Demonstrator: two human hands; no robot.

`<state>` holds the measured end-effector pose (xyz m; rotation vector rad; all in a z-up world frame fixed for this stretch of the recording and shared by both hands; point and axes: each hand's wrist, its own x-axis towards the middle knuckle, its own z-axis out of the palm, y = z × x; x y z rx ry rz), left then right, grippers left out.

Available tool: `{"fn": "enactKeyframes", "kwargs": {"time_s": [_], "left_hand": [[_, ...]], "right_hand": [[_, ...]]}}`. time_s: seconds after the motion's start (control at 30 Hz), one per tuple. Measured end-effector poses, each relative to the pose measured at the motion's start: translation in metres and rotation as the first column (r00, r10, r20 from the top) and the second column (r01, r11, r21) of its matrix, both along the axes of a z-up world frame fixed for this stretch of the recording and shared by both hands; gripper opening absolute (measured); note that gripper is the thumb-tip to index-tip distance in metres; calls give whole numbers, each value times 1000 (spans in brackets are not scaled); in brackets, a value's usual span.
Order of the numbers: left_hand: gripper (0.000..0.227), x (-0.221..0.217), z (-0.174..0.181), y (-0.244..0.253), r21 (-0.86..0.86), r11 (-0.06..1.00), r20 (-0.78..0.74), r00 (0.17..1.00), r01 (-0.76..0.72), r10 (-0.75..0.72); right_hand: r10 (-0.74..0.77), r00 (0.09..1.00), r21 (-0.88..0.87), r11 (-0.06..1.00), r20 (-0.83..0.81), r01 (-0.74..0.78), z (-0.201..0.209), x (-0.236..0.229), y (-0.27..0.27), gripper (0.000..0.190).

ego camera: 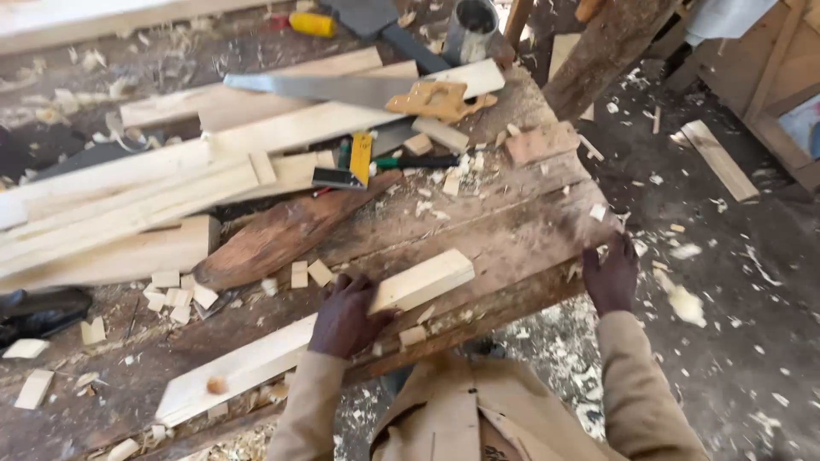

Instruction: The person uses a chisel and mallet to carve a groove into a small wooden block, then measures and marks the block with a try square and pencil. Finally, the person uses a hand saw to cut the block along the marked line.

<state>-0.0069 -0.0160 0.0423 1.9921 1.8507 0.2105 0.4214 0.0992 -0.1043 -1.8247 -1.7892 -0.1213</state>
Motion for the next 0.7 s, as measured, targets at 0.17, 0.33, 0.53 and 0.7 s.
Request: {"fn": "enactKeyframes", "kwargs": {"time_s": [0.17,0.33,0.53,0.7], "left_hand": [[24,12,-124,95,397,860,38,930,321,-365],[33,94,-50,86,298,953,-32,997,-51,64],[32,113,-28,88,469,879,-106,982,-88,155],[59,98,-18,103,430,902,-125,987,-35,97]], "right_hand": [[348,917,72,938,-198,-340,10,-14,37,43],[392,911,-6,919,126,-395,-13,-48,95,41],[136,919,-695,616,-369,-371,64,-115,129,71],[212,899,-657,621,-384,-427,157,-119,144,60]]}}
